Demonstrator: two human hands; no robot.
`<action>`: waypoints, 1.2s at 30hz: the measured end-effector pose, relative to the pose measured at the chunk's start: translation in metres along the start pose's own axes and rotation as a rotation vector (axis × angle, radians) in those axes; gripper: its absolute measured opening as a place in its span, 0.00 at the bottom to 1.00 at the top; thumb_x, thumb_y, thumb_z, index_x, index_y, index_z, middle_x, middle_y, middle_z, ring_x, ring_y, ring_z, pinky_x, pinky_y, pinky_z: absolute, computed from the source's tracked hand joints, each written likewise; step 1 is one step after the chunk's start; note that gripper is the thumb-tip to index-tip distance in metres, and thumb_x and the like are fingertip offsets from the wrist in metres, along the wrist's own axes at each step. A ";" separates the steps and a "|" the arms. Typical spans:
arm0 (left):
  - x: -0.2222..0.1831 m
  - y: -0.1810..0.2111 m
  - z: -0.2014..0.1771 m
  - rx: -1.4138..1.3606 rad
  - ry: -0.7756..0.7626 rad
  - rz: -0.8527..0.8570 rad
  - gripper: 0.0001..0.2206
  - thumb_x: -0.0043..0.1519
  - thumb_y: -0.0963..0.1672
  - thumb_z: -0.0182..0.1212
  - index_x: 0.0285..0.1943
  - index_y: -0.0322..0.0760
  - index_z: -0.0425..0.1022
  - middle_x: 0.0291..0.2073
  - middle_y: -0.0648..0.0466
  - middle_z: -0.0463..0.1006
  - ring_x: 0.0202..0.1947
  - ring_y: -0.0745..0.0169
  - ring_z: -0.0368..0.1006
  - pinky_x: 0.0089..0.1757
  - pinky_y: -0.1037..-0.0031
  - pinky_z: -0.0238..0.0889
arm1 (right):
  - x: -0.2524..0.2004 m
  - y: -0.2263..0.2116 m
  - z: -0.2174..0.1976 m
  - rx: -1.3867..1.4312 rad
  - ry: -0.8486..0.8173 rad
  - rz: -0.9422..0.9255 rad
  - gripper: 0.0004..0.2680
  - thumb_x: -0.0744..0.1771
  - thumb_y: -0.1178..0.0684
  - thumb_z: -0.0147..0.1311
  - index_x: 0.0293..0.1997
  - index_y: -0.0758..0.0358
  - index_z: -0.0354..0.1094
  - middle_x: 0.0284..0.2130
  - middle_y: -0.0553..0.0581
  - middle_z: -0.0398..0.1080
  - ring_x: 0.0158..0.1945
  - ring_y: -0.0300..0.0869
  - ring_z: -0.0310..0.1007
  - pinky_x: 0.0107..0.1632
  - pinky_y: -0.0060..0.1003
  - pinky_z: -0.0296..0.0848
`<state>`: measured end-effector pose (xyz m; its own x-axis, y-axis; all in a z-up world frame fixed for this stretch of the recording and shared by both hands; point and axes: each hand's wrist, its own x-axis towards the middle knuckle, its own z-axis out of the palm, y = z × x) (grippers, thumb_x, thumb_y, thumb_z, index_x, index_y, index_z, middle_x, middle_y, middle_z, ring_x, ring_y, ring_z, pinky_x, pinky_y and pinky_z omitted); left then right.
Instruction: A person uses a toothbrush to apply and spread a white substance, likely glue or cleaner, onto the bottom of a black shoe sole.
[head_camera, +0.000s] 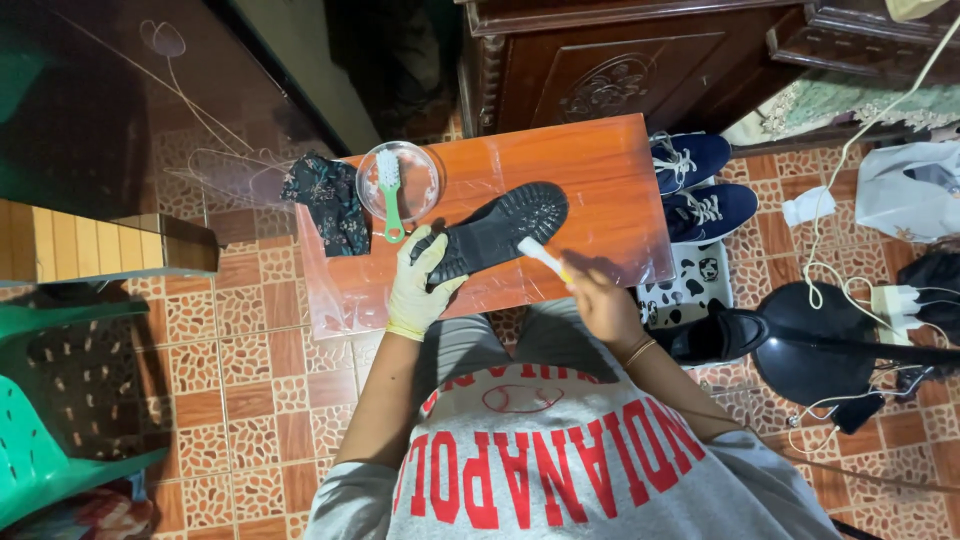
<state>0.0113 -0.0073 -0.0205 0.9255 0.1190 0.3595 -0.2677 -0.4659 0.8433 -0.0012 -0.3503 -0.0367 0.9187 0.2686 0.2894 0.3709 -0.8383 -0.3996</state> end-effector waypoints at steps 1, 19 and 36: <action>0.000 0.000 -0.002 0.000 -0.002 -0.001 0.33 0.51 0.50 0.78 0.67 0.50 0.74 0.67 0.46 0.62 0.66 0.47 0.66 0.63 0.65 0.61 | -0.002 0.001 0.002 0.000 0.000 0.002 0.14 0.68 0.46 0.53 0.60 0.34 0.72 0.44 0.54 0.77 0.48 0.50 0.78 0.45 0.43 0.79; 0.001 0.005 -0.008 -0.078 -0.007 -0.021 0.32 0.51 0.47 0.79 0.67 0.49 0.74 0.68 0.46 0.62 0.66 0.46 0.66 0.62 0.65 0.62 | 0.013 -0.015 -0.007 -0.059 -0.031 -0.069 0.14 0.69 0.44 0.49 0.63 0.30 0.69 0.38 0.55 0.76 0.42 0.53 0.79 0.39 0.45 0.79; -0.003 -0.003 -0.004 0.006 0.001 0.030 0.33 0.51 0.50 0.78 0.68 0.55 0.73 0.67 0.48 0.64 0.65 0.46 0.67 0.63 0.62 0.61 | 0.198 -0.107 0.020 -0.154 -0.252 -0.277 0.09 0.69 0.54 0.50 0.55 0.52 0.65 0.35 0.59 0.73 0.37 0.56 0.80 0.38 0.49 0.79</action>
<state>0.0082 -0.0025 -0.0221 0.9170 0.1057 0.3845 -0.2933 -0.4745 0.8300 0.1435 -0.1978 0.0465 0.7984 0.5862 0.1374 0.6020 -0.7740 -0.1961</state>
